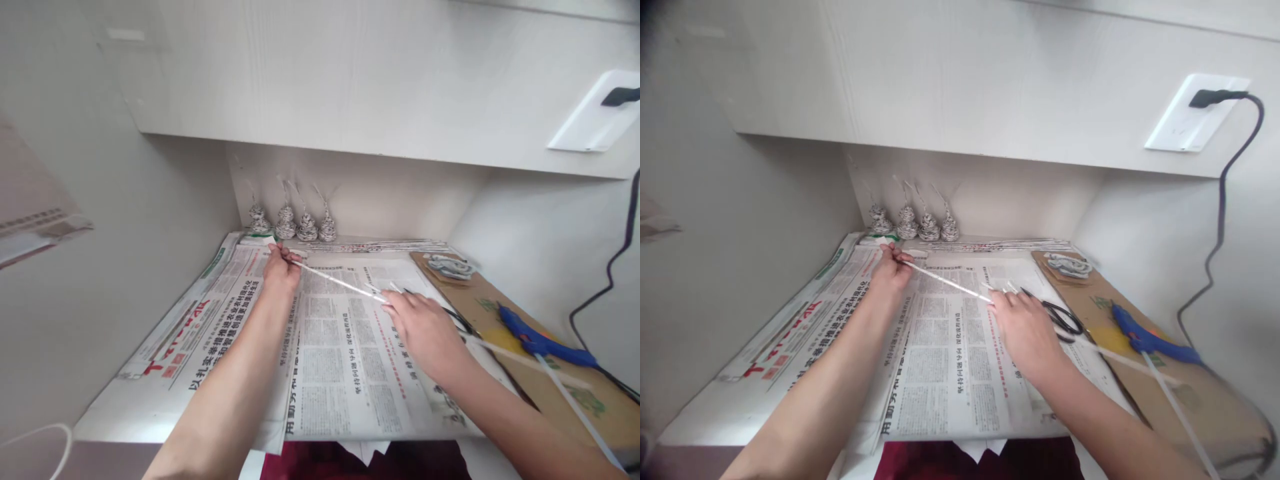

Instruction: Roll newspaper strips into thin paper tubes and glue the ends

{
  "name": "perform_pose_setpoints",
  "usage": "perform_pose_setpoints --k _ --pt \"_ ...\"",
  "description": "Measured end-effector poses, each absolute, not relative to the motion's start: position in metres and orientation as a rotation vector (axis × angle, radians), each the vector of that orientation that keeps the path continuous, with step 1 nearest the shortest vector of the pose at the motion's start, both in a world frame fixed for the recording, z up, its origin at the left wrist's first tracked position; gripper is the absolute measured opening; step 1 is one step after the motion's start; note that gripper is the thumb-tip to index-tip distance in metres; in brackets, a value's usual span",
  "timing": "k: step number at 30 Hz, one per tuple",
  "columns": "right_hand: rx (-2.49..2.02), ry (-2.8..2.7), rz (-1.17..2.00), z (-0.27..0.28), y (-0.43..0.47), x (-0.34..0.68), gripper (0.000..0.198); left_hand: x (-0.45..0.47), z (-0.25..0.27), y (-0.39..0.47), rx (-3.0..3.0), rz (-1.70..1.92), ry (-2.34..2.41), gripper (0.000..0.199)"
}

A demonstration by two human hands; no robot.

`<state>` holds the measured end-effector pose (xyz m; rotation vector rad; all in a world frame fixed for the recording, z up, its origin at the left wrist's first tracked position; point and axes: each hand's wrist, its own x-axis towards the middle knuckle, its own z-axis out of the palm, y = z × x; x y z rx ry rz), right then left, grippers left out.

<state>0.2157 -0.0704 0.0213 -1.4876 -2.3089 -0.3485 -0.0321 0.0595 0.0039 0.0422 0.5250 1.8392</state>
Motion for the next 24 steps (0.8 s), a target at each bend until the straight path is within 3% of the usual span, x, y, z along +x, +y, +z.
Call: perform_pose_setpoints --k 3,7,10,13,17,19,21,24 --pt "-1.563 -2.272 0.184 0.013 -0.078 0.222 0.028 -0.032 0.009 0.055 0.057 1.817 0.491 0.031" --pt "-1.45 -1.712 1.553 0.003 -0.098 0.219 0.033 -0.033 0.016 0.05 0.044 1.759 0.437 0.031" --pt "-1.234 -1.245 2.108 -0.001 -0.107 0.216 0.031 -0.032 0.018 0.048 0.076 1.697 0.404 0.031" --pt "-1.32 -1.385 2.023 -0.002 -0.109 0.213 0.036 -0.03 0.017 0.048 0.101 1.67 0.43 0.029" --pt "-1.49 -1.962 1.007 0.0 -0.102 0.209 0.031 -0.027 0.015 0.049 0.087 1.707 0.466 0.029" --pt "-1.473 -2.036 0.8 0.001 -0.099 0.207 0.029 -0.027 0.015 0.048 0.094 1.722 0.455 0.029" --pt "-1.445 -1.962 1.112 -0.001 -0.097 0.206 0.033 -0.027 0.017 0.047 0.103 1.719 0.428 0.03" --pt "-1.232 -1.537 1.922 -0.006 -0.097 0.208 0.034 -0.027 0.018 0.046 0.098 1.685 0.374 0.029"
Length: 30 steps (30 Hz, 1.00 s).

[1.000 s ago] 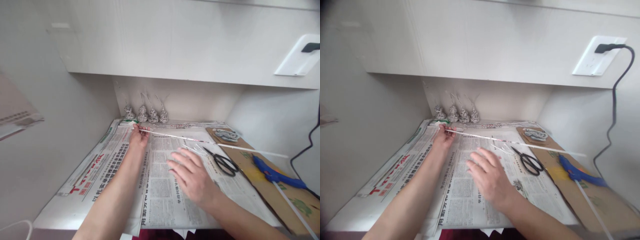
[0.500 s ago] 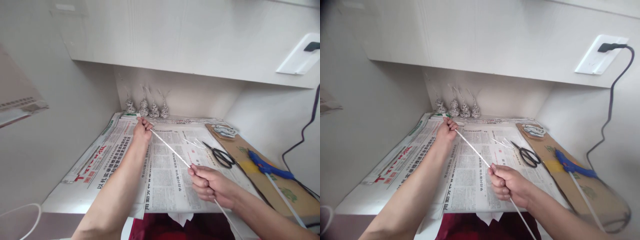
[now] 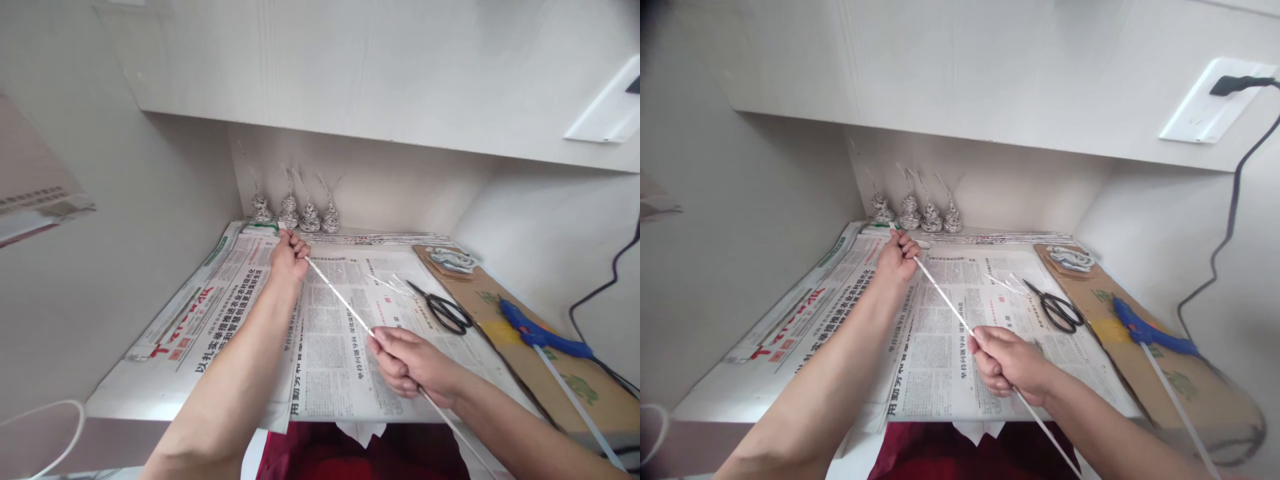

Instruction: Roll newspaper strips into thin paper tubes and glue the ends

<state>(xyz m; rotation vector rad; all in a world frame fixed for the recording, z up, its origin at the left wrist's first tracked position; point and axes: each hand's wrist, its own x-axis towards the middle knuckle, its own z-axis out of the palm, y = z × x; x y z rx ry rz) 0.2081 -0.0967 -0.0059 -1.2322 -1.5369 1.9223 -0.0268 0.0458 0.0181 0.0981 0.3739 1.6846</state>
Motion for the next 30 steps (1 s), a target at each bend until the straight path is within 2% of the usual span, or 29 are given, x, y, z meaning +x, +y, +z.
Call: perform_pose_setpoints --k 2,5,7,10,11,12,14,17,18,20,22,24,25,28,30 --pt "-1.067 -1.287 2.201 -0.01 -0.096 0.21 0.033 -0.026 0.018 0.045 0.093 1.666 0.347 0.029" --pt "-1.1 -1.383 2.174 -0.013 -0.096 0.21 0.038 -0.024 0.017 0.045 0.092 1.659 0.366 0.029" --pt "-1.306 -1.72 1.77 -0.013 -0.096 0.208 0.038 -0.023 0.016 0.046 0.089 1.673 0.411 0.028" --pt "-1.518 -2.103 0.884 -0.01 -0.094 0.204 0.03 -0.022 0.014 0.047 0.079 1.711 0.452 0.029" --pt "-1.525 -2.143 0.74 -0.009 -0.094 0.203 0.028 -0.022 0.014 0.047 0.075 1.718 0.451 0.029" --pt "-1.515 -2.147 0.732 -0.009 -0.093 0.203 0.029 -0.022 0.014 0.048 0.072 1.72 0.446 0.029" --pt "-1.444 -2.034 1.094 -0.011 -0.093 0.203 0.033 -0.022 0.013 0.048 0.069 1.707 0.424 0.029" --pt "-1.159 -1.541 1.955 -0.017 -0.093 0.206 0.036 -0.022 0.014 0.047 0.068 1.659 0.385 0.028" --pt "-1.043 -1.36 2.157 -0.02 -0.093 0.207 0.035 -0.021 0.014 0.047 0.068 1.644 0.371 0.028" --pt "-0.881 -1.124 2.363 -0.025 -0.094 0.209 0.034 -0.02 0.014 0.046 0.074 1.621 0.352 0.029" --pt "-0.884 -1.102 2.394 -0.027 -0.097 0.209 0.036 -0.019 0.014 0.046 0.085 1.614 0.356 0.029" --pt "-1.056 -1.311 2.231 -0.026 -0.099 0.209 0.039 -0.018 0.013 0.046 0.085 1.628 0.4 0.028" --pt "-1.172 -1.483 2.044 -0.025 -0.1 0.209 0.039 -0.018 0.012 0.047 0.079 1.643 0.432 0.028" --pt "-1.453 -1.945 1.218 -0.018 -0.102 0.21 0.031 -0.016 0.009 0.049 0.06 1.693 0.518 0.027" --pt "-1.507 -2.054 0.906 -0.016 -0.101 0.211 0.029 -0.015 0.008 0.05 0.062 1.703 0.538 0.026"
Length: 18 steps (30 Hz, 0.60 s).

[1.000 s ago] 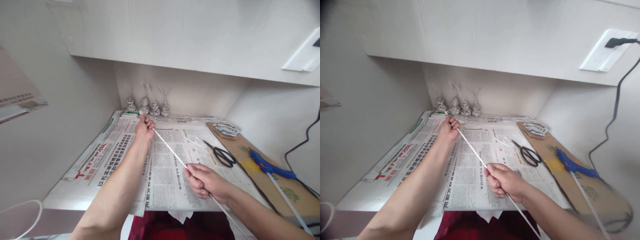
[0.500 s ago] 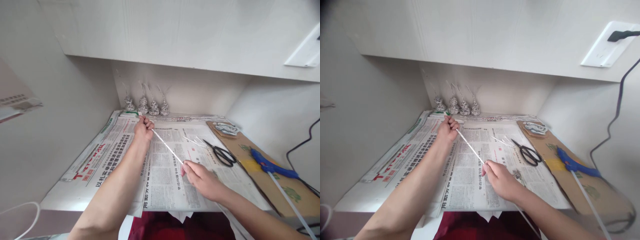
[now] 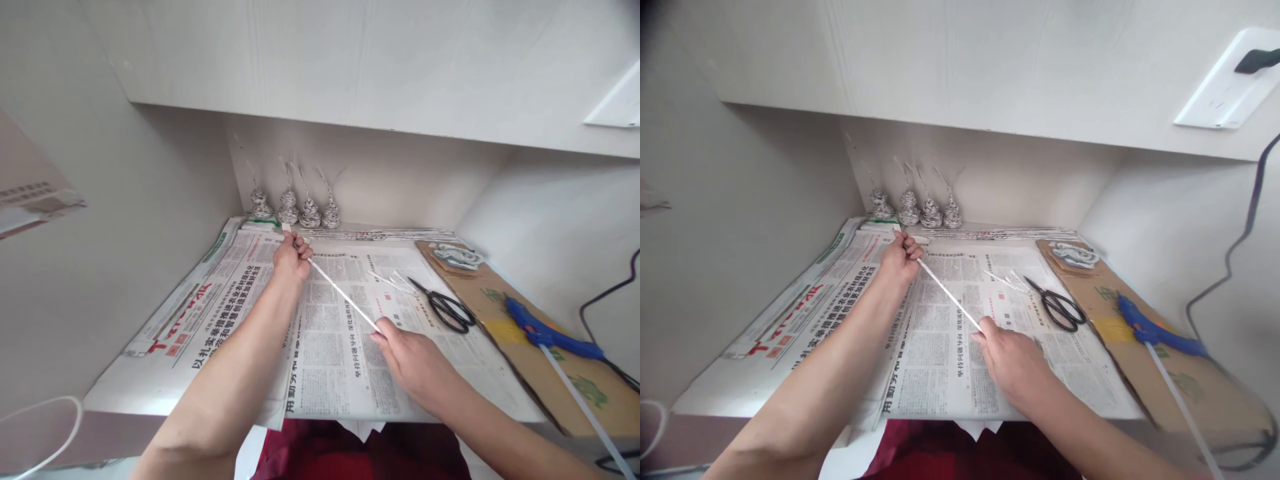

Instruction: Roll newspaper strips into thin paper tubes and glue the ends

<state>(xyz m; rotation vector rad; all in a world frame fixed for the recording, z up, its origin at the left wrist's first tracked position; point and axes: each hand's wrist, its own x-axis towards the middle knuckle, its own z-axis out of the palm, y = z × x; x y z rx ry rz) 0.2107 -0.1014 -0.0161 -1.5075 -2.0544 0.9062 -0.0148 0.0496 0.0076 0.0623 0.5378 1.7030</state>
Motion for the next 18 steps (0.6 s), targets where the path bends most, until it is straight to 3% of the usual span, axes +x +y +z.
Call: perform_pose_setpoints --k 2,6,9,12,16,18 --pt "-1.482 -2.012 1.096 -0.017 -0.102 0.212 0.033 -0.013 0.007 0.049 0.068 1.691 0.534 0.026" --pt "-1.129 -1.411 2.113 -0.028 -0.104 0.217 0.036 -0.011 0.006 0.048 0.062 1.649 0.494 0.027" --pt "-0.958 -1.16 2.38 -0.033 -0.106 0.219 0.036 -0.01 0.006 0.048 0.061 1.621 0.475 0.028" --pt "-1.148 -1.384 2.196 -0.028 -0.106 0.218 0.041 -0.009 0.005 0.048 0.063 1.628 0.486 0.027" --pt "-1.451 -1.974 1.205 -0.015 -0.097 0.209 0.035 -0.006 0.003 0.048 0.082 1.637 0.49 0.028" --pt "-1.464 -2.06 0.96 -0.013 -0.092 0.205 0.034 -0.005 0.003 0.048 0.091 1.633 0.484 0.029"
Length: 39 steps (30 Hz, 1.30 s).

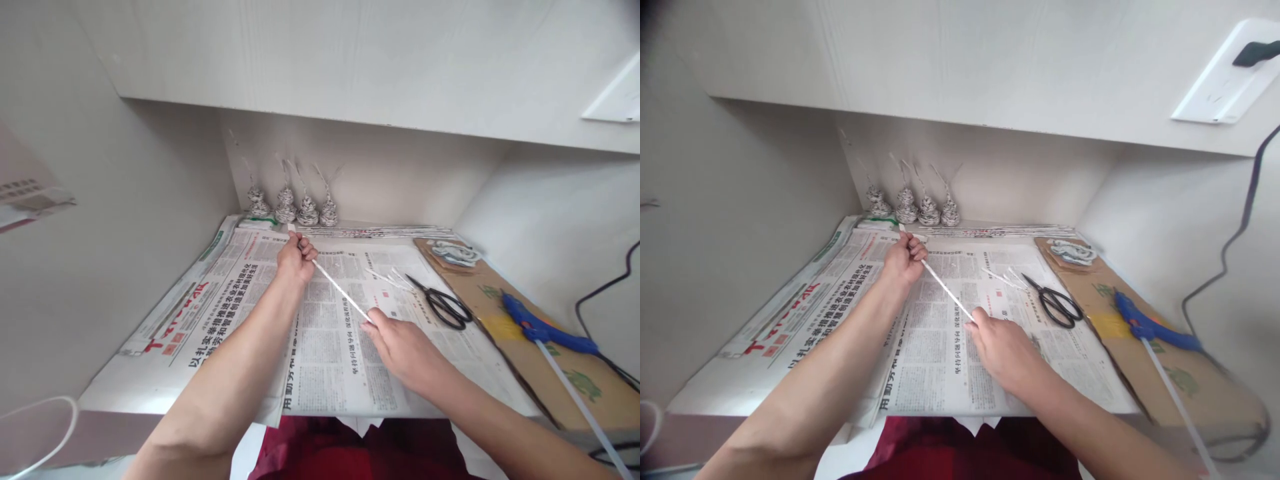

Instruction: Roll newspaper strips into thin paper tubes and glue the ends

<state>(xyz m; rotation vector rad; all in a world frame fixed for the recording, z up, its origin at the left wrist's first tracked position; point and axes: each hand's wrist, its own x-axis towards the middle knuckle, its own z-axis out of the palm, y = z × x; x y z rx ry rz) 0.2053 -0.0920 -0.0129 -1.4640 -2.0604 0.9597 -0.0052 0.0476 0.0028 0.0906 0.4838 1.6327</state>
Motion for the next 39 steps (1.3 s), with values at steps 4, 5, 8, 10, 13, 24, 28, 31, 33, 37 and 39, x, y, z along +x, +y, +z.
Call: perform_pose_setpoints --k 4,5,8,10,13,24,28,31,33,37,39 --pt "-1.255 -1.672 1.765 -0.017 -0.086 0.204 0.037 -0.005 0.005 0.046 0.09 1.611 0.447 0.029" --pt "-1.134 -1.497 2.005 -0.019 -0.086 0.205 0.037 -0.004 0.005 0.045 0.089 1.6 0.436 0.029" --pt "-0.811 -1.09 2.405 -0.026 -0.087 0.21 0.035 -0.004 0.007 0.043 0.089 1.564 0.412 0.029" --pt "-0.724 -0.966 2.511 -0.03 -0.089 0.212 0.036 -0.004 0.008 0.043 0.092 1.546 0.398 0.03" --pt "-0.826 -1.059 2.478 -0.03 -0.094 0.214 0.041 -0.006 0.008 0.044 0.101 1.562 0.386 0.03" --pt "-1.568 -2.233 0.502 -0.021 -0.08 0.204 0.024 0.005 0.004 0.043 0.112 1.655 0.534 0.03" --pt "-1.351 -1.855 1.399 -0.026 -0.081 0.205 0.035 0.004 0.006 0.041 0.123 1.621 0.521 0.031" --pt "-1.056 -1.328 2.1 -0.03 -0.08 0.209 0.033 0.005 0.008 0.04 0.118 1.597 0.52 0.031" --pt "-0.866 -1.096 2.336 -0.033 -0.08 0.211 0.03 0.005 0.008 0.038 0.113 1.58 0.51 0.031" --pt "-0.837 -1.099 2.455 -0.034 -0.083 0.214 0.036 0.006 0.007 0.038 0.117 1.54 0.48 0.031" --pt "-1.046 -1.375 2.221 -0.03 -0.084 0.212 0.038 0.008 0.005 0.039 0.118 1.548 0.488 0.031"
